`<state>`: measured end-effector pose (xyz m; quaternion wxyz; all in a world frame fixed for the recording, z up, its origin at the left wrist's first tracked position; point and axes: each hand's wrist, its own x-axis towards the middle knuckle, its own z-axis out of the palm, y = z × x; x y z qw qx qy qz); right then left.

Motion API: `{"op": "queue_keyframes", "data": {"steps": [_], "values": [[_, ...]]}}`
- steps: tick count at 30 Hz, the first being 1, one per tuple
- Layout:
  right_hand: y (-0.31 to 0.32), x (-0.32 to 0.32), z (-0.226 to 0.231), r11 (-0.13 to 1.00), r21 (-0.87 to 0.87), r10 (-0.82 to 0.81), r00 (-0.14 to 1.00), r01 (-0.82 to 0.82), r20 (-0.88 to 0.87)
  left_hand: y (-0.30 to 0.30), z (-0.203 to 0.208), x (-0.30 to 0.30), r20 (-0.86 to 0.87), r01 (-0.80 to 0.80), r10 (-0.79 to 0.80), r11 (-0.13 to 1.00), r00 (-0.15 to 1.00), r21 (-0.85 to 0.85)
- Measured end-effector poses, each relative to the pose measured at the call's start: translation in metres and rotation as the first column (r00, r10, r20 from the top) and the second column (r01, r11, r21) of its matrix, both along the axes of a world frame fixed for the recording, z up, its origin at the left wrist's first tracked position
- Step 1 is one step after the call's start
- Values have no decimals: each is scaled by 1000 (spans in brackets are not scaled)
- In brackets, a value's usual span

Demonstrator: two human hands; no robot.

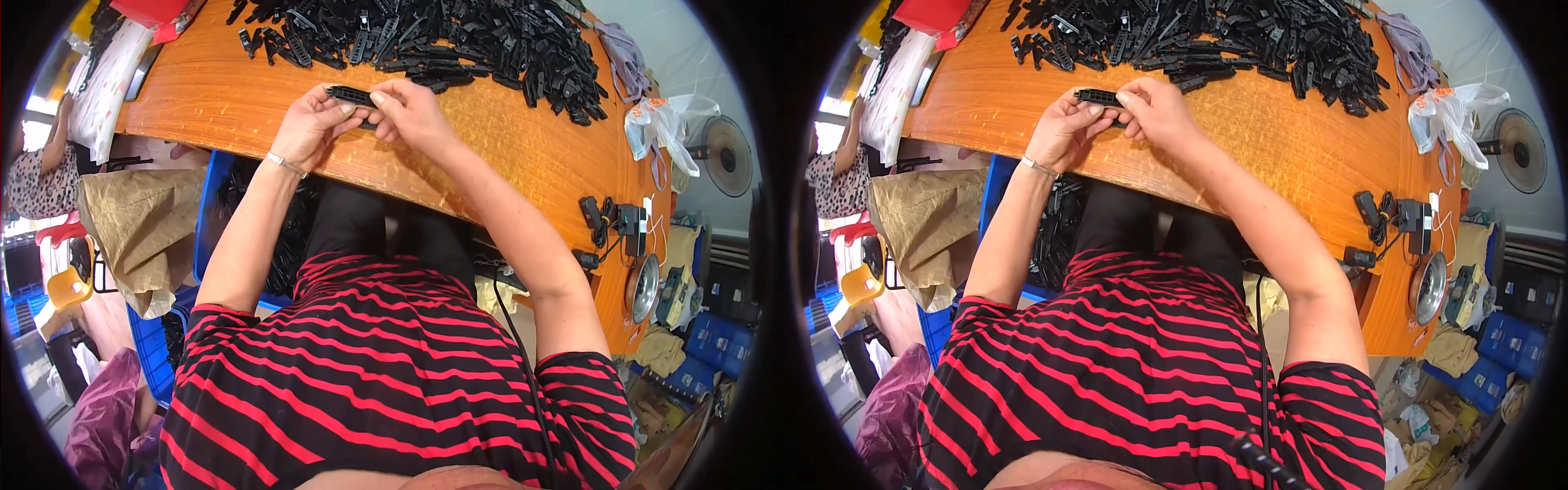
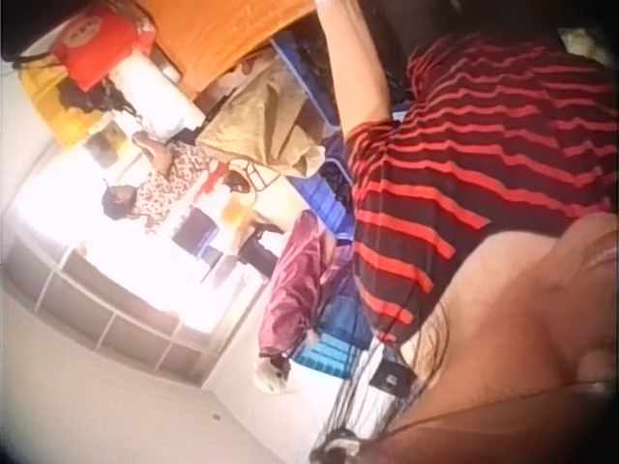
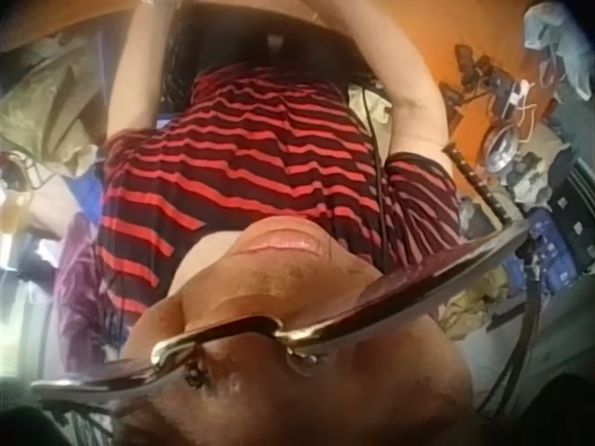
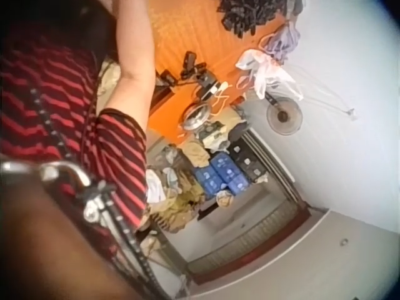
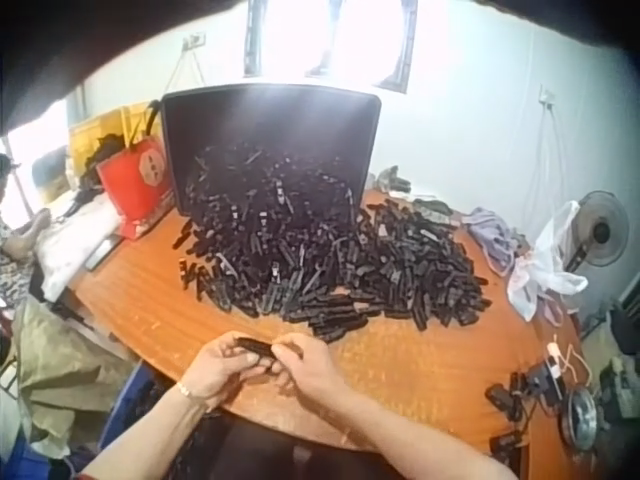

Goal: The recorder is assembling small black plastic components by snapping them together manually and placing them into a storage bin.

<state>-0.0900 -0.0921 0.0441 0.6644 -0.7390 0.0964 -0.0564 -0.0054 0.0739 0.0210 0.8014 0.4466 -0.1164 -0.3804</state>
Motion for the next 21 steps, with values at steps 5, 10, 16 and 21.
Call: {"op": "queue_keyframes", "data": {"steps": [5, 10, 16, 21], "values": [[-18, -4, -4, 999, -38, 14, 979, -22, -204, -6, 10, -4, 104, -38, 18, 980, 994, 195], [-7, -7, -3, 997, -74, -12, 954, -11, -301, -7, -4, 7, 310, -86, -61, 894, 949, 440], [-3, -3, -12, 997, -73, -40, 954, 19, -299, -14, -19, 11, 579, -313, -96, 764, 810, 564], [-3, 1, -5, 992, -117, 3, 928, -50, -373, -13, -15, 11, 580, -322, -127, 727, 804, 606]]}}
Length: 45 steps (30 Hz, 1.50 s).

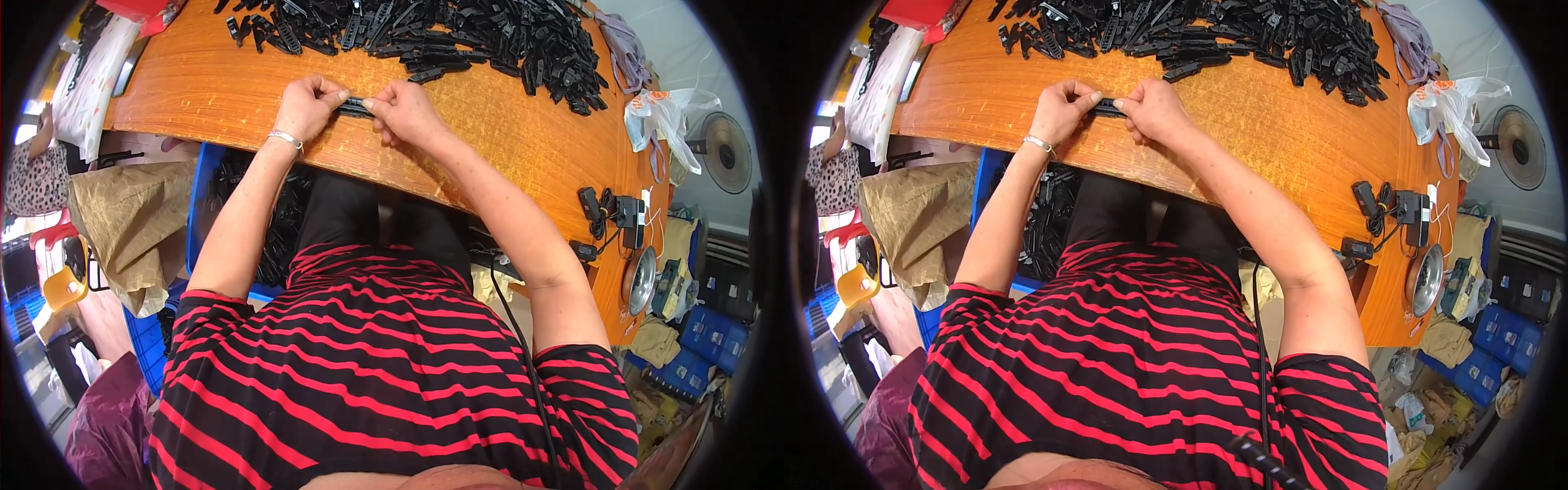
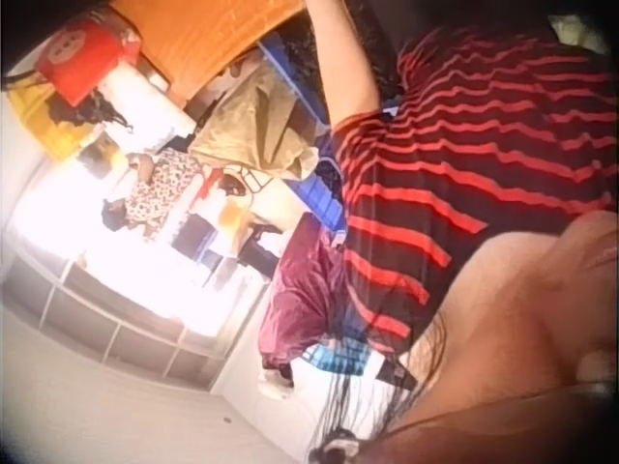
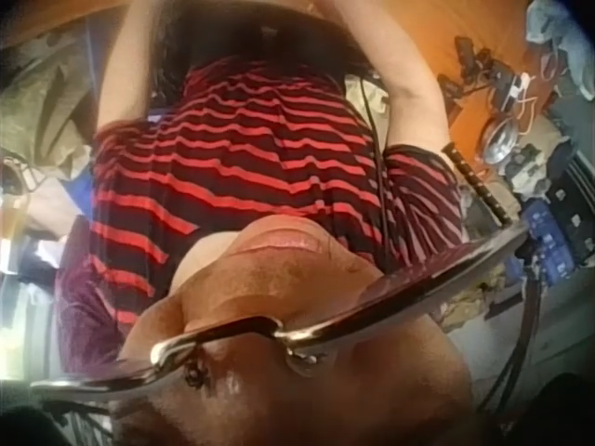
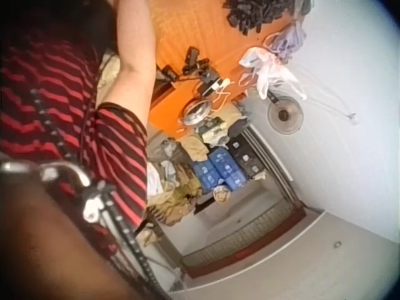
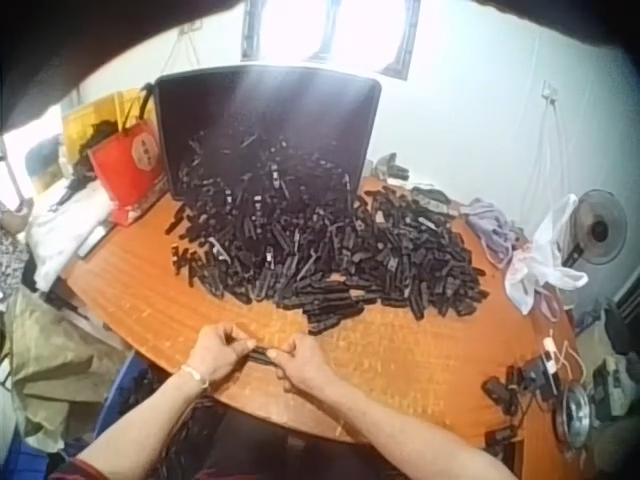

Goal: The recorder is assembling small black plastic components by snapping them together manually and placing them into a storage bin.

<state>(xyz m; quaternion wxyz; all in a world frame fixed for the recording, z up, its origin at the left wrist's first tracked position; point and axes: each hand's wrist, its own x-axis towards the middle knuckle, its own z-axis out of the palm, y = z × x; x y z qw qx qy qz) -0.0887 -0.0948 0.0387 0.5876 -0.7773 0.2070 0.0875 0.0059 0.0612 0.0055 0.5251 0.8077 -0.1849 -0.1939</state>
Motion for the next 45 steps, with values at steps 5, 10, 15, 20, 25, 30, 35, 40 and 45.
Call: {"op": "queue_keyframes", "data": {"steps": [5, 10, 15, 20, 25, 30, 35, 40, 45], "values": [[-9, 8, -11, 997, -81, 5, 1000, -5, 1, -3, 4, 0, 104, 41, -55, 990, 993, 137], [-20, 14, -12, 945, -276, 159, 984, -175, -79, -5, -2, 4, 287, 52, -104, 982, 952, 182], [-10, 4, -12, 928, -351, 144, 989, -127, 23, 13, -3, -4, 179, 54, -80, 988, 981, 146], [-27, -14, -7, 818, -564, 229, 963, -114, 139, 107, 14, -12, 94, 98, -125, 962, 988, 254], [-66, -11, -12, 488, -848, 276, 885, 206, 374, 136, 36, 2, 222, 14, -80, 959, 972, 283], [-64, -8, -17, 368, -921, 377, 885, 128, 273, 54, 31, 38, 748, -175, -116, 938, 653, 298], [-40, -10, -22, 411, -899, 384, 866, 152, 322, 22, 15, 80, 817, -129, -256, 920, 516, 370], [-20, -2, -31, 476, -863, 418, 819, 170, 392, 13, 10, 89, 793, -70, -314, 911, 521, 407], [7, 3, -33, 567, -819, 469, 781, 90, 411, 11, 19, 61, 694, 69, -305, 935, 652, 347]]}}
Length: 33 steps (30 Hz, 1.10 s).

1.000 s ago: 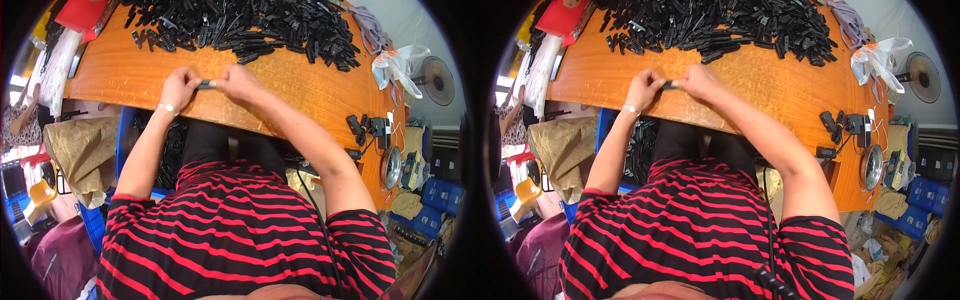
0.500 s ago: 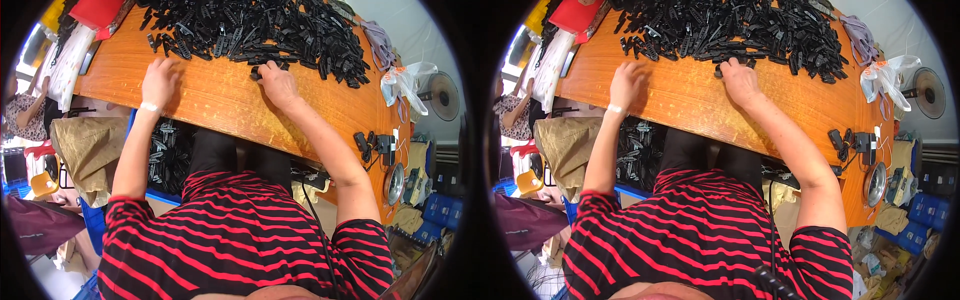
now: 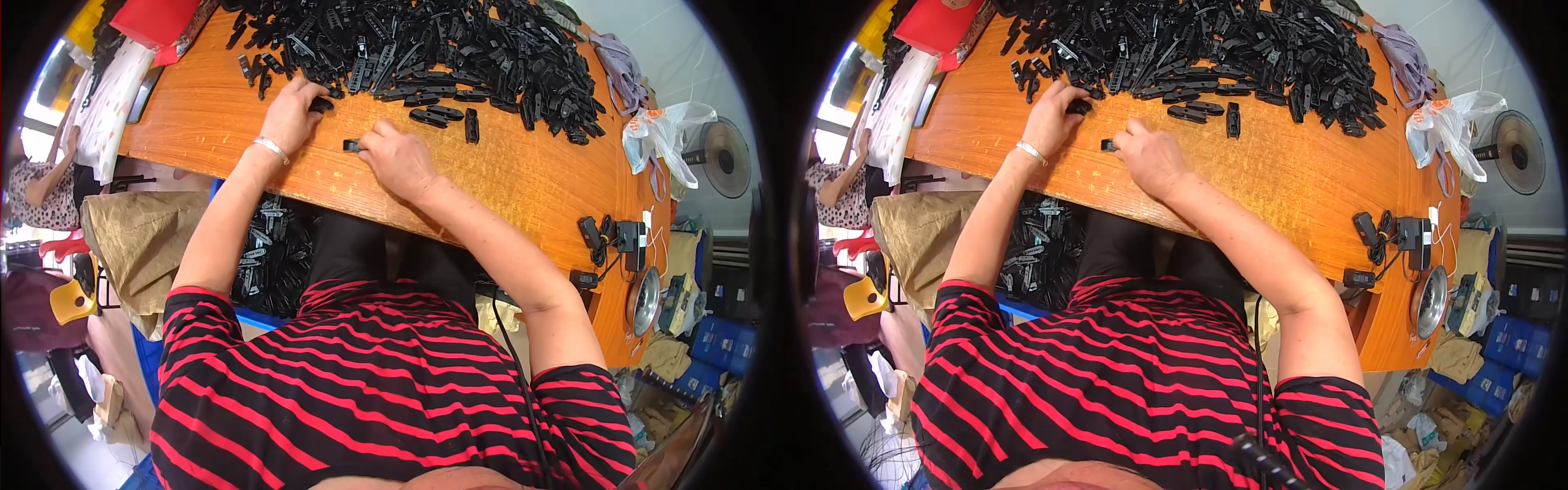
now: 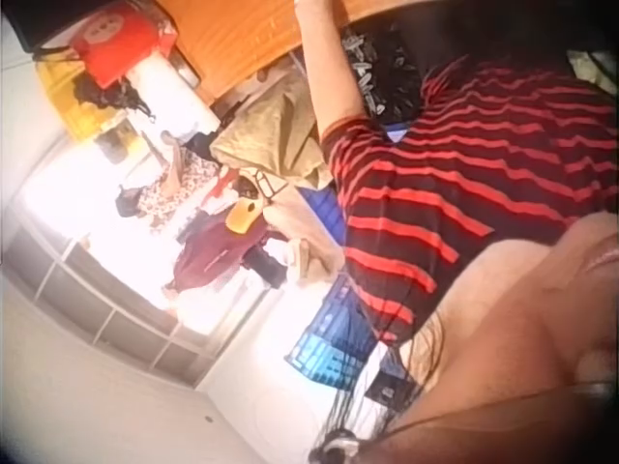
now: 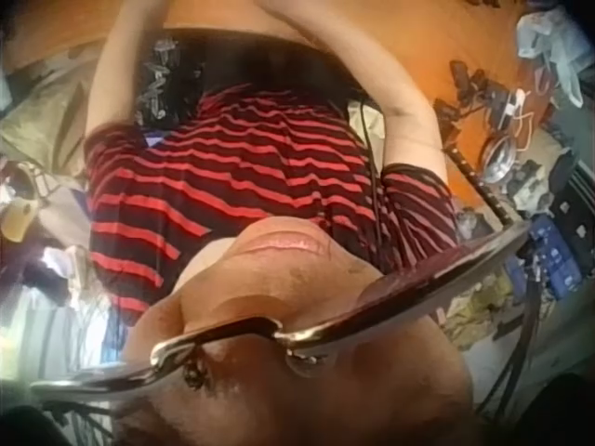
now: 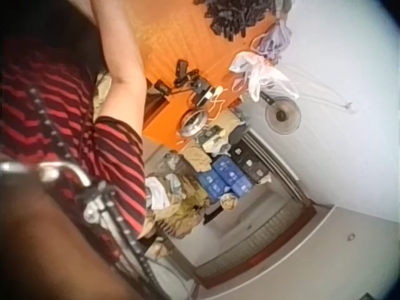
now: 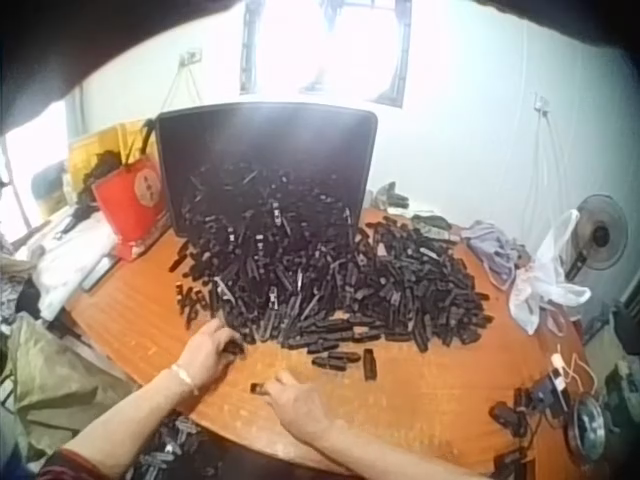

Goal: The recorder is assembling small black plastic components by snapping them together manually and placing them into a storage bin.

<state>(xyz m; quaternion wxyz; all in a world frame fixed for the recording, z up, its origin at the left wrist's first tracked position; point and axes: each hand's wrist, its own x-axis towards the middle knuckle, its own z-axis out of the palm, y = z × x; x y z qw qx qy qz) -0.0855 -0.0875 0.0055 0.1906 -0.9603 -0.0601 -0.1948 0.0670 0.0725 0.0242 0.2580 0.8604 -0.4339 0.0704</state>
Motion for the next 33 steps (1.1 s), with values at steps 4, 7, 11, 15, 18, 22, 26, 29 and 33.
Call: {"op": "queue_keyframes", "data": {"steps": [4, 7, 11, 15, 18, 22, 26, 29, 33], "values": [[7, -4, 4, 998, 61, 16, 999, -18, 37, 0, 3, -12, -89, 47, -53, 997, 995, -67], [3, -9, 9, 993, 119, -15, 999, 10, 45, -2, 4, -11, -31, 68, -68, 998, 997, 13], [-1, -9, 16, 984, 165, -72, 997, 66, 29, -5, 12, -16, 172, 89, -74, 993, 982, -83], [1, 1, 36, 711, 672, -79, 974, 206, -214, -12, 28, -38, 319, 215, -169, 970, 933, -116], [5, 6, 43, 328, 879, 110, 910, 346, -400, -16, 27, -53, 326, 222, -184, 971, 927, -84], [5, 0, 36, 206, 867, 204, 847, 453, -491, -10, 23, -66, 243, 223, -201, 972, 949, -67], [4, -7, 38, 198, 838, 334, 769, 508, -545, -6, 21, -80, 222, 222, -197, 971, 955, -90], [6, -10, 45, 288, 822, 314, 763, 490, -565, -6, 20, -87, 228, 259, -231, 960, 946, -106], [2, -6, 43, 340, 802, 315, 745, 491, -589, -6, 25, -89, 227, 241, -217, 967, 949, -83]]}}
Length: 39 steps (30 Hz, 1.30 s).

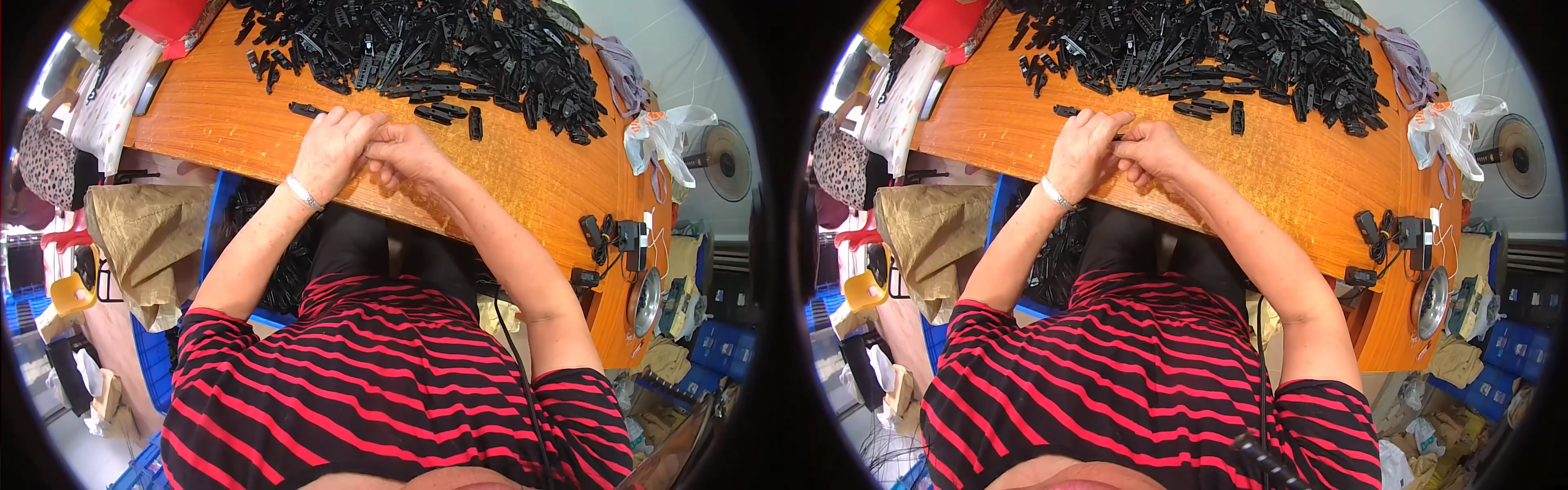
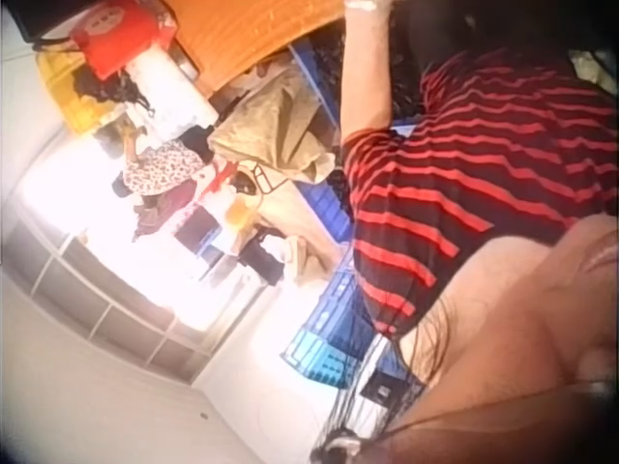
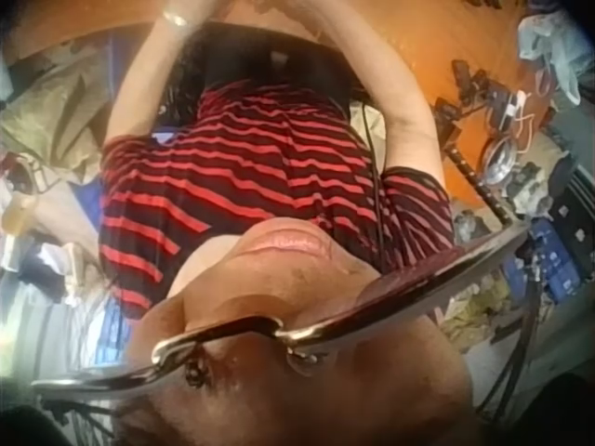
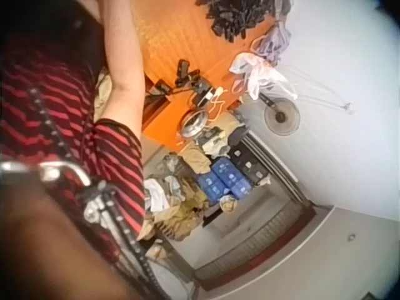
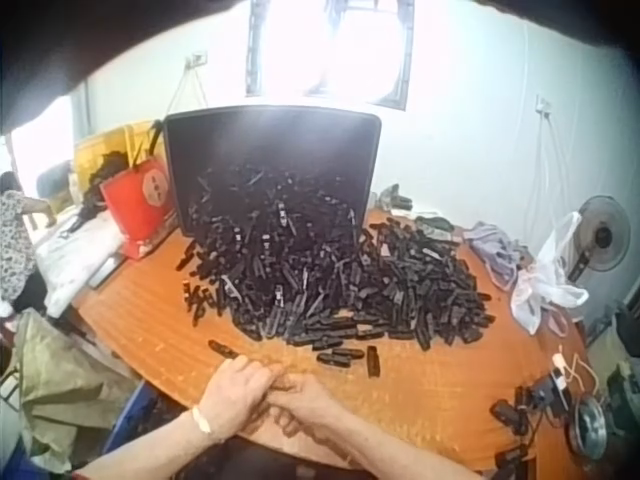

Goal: The recorder is assembling small black plastic components by snapping them together manually and placing them into a storage bin.

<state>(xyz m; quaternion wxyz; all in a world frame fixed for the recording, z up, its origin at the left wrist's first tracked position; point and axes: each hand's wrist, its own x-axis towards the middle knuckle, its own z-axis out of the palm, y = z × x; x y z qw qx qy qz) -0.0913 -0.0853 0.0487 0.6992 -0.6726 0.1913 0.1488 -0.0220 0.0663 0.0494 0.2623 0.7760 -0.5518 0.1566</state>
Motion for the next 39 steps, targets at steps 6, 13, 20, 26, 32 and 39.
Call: {"op": "queue_keyframes", "data": {"steps": [6, 13, 20, 26, 32, 39], "values": [[-15, 3, 7, 1000, -22, 5, 997, -3, 80, 6, 9, 12, -210, -80, 46, 985, 977, -154], [-37, 10, 4, 995, -36, 95, 995, -95, 17, 9, -11, 38, -957, -212, -109, 963, 269, -169], [-26, 11, -16, 980, 105, -167, 985, 170, -37, -1, -23, 28, -949, -361, 99, 932, 298, -16], [-23, 16, -23, 981, 58, -186, 982, 187, -27, 1, -46, 34, -945, -407, 124, 913, 302, -10], [-23, 20, -18, 988, -46, -148, 986, 145, -74, -2, -56, 37, -928, -395, 161, 919, 337, 16], [-27, 31, -3, 992, -111, -78, 974, 56, -212, -8, -34, 58, -784, -207, 436, 900, 442, 383]]}}
